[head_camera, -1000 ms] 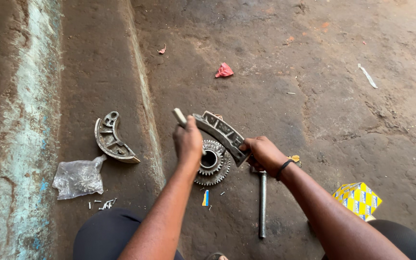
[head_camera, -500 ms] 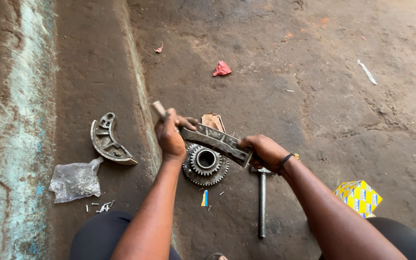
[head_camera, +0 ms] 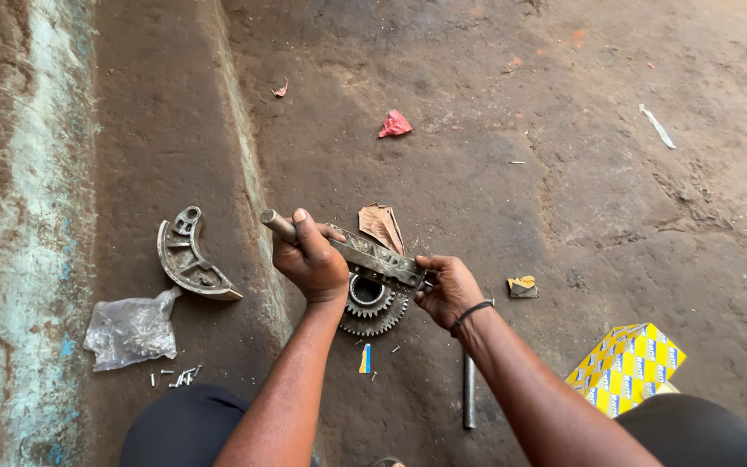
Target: The person assembles mechanical parts by inserting pins into a metal component and securing them with a hammer. They repeatedly position the pins, strike them into place, and adjust the assembly on the floor.
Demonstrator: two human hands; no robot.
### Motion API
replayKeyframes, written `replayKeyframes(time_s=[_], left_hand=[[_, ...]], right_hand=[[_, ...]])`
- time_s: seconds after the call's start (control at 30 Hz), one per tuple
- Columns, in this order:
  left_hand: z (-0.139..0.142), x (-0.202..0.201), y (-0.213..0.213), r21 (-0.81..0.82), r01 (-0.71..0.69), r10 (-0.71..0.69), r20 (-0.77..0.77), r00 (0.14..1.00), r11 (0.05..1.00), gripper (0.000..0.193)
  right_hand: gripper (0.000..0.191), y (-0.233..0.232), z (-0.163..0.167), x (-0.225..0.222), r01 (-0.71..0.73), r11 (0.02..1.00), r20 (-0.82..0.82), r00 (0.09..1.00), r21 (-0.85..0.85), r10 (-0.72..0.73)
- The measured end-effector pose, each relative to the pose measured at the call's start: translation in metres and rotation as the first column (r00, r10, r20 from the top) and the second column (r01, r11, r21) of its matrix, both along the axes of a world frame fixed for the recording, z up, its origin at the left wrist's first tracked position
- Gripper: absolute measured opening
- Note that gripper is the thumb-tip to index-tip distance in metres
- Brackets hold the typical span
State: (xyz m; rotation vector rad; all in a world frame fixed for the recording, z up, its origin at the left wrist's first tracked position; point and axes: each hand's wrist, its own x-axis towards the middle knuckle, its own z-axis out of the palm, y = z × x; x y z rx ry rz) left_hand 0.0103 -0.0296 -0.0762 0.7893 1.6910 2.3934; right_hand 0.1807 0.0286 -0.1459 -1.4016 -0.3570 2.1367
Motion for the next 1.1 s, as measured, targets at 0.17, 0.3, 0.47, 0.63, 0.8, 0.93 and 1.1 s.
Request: replayKeyframes(time_s=[0.17, 0.3, 0.47, 0.63, 0.8, 0.93, 1.1], left_hand=[[-0.002, 0.003, 0.008, -0.046, -0.031, 0.026, -0.1, 0.995, 0.998, 0.035], [-0.008, 0.01, 0.017, -0.052, -0.052, 0.048, -0.084, 0.995, 0.997, 0.03], [-0.011, 0.012, 0.022, -0.173, -0.094, 0.076, -0.108, 0.991, 0.98, 0.03], [-0.004, 0.008, 0.023, -0.297, -0.08, 0.05, -0.108, 0.993, 0.952, 0.033], [0.003, 0.015, 0.016, -0.327, -0.128, 0.04, -0.261, 0.964, 0.936, 0.033], [0.007, 0.021, 0.009, -0.342, -0.09, 0.004, -0.244, 0.97, 0.935, 0.033], [0.006, 0.022, 0.006, -0.356, -0.114, 0.018, -0.261, 0.965, 0.927, 0.033]], right_hand=[[0.009, 0.004, -0.009, -0.007, 0.036, 0.999, -0.151, 0.988, -0.016, -0.038], [0.012, 0.009, -0.007, -0.011, 0.104, 0.993, -0.209, 0.971, -0.058, -0.114], [0.018, 0.016, -0.003, -0.016, 0.086, 0.995, -0.272, 0.957, -0.048, -0.096], [0.014, 0.018, 0.003, -0.021, 0.062, 0.998, -0.05, 0.997, 0.032, -0.061], [0.012, 0.017, 0.008, -0.021, 0.035, 0.997, 0.019, 0.999, 0.067, -0.036], [0.011, 0.013, 0.006, -0.024, 0.004, 0.992, 0.118, 0.993, 0.125, -0.019], [0.012, 0.009, 0.003, -0.029, 0.009, 0.963, 0.251, 0.965, 0.268, -0.079]])
